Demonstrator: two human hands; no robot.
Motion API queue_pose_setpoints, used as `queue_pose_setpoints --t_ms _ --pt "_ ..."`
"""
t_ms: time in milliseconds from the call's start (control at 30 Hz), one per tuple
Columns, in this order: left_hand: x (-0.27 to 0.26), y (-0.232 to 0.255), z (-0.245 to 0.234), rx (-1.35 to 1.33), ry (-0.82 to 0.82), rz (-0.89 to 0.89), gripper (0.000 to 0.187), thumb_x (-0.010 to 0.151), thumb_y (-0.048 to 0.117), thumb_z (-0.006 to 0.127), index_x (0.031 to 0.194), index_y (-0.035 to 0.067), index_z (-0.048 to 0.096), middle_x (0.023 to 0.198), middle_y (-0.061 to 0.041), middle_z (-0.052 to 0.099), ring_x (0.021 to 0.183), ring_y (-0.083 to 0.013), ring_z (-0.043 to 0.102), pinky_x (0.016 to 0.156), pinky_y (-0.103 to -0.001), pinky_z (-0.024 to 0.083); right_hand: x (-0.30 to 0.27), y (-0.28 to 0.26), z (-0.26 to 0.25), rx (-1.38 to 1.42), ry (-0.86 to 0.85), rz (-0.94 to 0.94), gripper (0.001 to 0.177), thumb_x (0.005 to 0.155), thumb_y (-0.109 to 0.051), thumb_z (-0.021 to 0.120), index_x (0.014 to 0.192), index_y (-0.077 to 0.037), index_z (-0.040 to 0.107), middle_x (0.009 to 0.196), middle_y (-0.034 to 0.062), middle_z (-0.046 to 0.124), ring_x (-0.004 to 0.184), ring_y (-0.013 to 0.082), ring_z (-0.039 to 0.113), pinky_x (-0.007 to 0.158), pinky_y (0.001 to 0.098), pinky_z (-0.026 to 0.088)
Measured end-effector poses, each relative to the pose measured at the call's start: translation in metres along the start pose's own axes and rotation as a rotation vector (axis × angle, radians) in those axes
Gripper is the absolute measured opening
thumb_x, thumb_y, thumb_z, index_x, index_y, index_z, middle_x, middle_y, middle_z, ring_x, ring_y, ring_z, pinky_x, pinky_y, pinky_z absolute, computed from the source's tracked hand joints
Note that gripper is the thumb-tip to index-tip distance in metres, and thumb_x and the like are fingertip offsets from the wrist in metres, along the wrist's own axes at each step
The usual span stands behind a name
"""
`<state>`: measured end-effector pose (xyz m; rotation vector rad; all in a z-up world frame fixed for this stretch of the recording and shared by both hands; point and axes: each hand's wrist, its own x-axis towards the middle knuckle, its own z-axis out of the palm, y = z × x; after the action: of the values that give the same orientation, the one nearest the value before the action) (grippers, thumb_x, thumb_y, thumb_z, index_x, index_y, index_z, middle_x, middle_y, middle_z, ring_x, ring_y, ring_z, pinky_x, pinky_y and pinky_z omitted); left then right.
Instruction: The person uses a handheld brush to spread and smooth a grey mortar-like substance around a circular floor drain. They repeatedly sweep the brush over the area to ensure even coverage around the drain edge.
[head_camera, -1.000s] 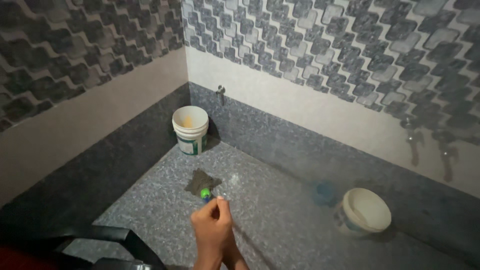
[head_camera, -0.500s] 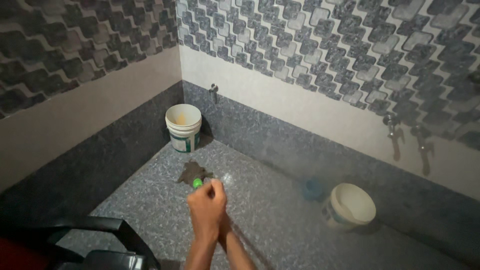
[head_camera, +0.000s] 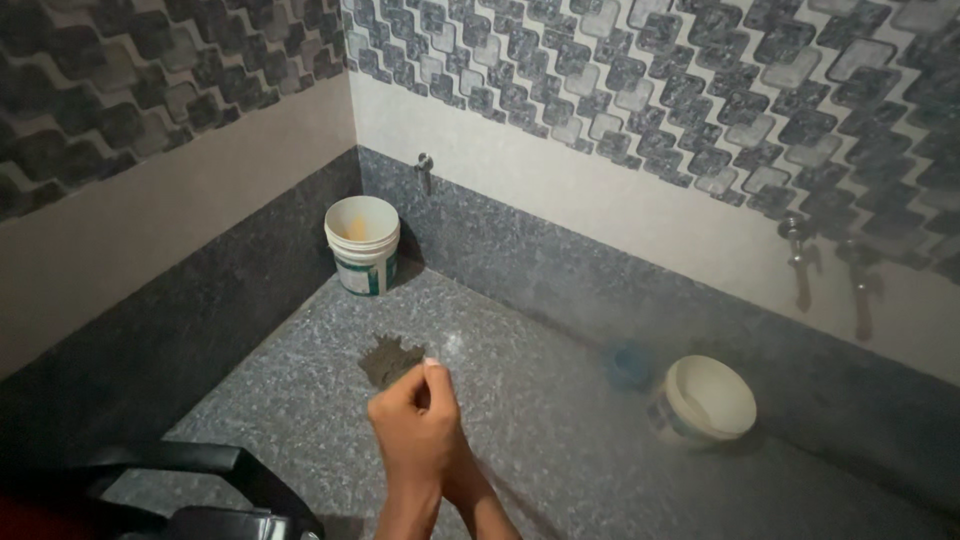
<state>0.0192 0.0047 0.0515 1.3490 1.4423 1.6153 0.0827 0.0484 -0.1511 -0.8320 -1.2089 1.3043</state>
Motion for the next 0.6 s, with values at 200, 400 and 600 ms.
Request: queue_pose_setpoints --t_ms 200,400,600 --pt "0.002 -0.017 0.002 0.005 0.078 0.033 0.035 0.094 0.016 0.061 0.067 -0.005 0.056 0.049 -0.01 0.043 0.048 -0.0093 0.042 0.045 -0.035 0.034 0.006 0.006 0.006 0.219 0.004 0.08 0.03 0.111 -0.032 0.046 0.123 -0.007 0.056 0.109 -0.0007 0.058 0.099 0.0072 0.057 0.088 0.0234 0.05" --pt "-0.014 -0.057 -0.012 0.102 0.093 -0.019 0.024 0.096 0.016 0.06 0.081 -0.003 0.066 0.064 -0.012 0.063 0.053 -0.0192 0.059 0.053 -0.035 0.046 0.007 0.0 0.008 -0.308 0.006 -0.275 0.022 0.095 -0.022 0.068 0.109 -0.006 0.061 0.093 0.0002 0.064 0.089 0.0082 0.059 0.073 0.0276 0.05" --pt "-0.057 -0.109 -0.012 0.064 0.104 0.177 0.028 0.095 0.022 0.062 0.109 -0.003 0.062 0.102 -0.015 0.057 0.087 -0.0244 0.065 0.072 -0.033 0.056 0.07 0.011 -0.028 -0.514 0.274 -0.241 0.034 0.091 -0.025 0.074 0.069 -0.005 0.057 0.065 0.0038 0.05 0.065 0.0107 0.048 0.057 0.0337 0.038"
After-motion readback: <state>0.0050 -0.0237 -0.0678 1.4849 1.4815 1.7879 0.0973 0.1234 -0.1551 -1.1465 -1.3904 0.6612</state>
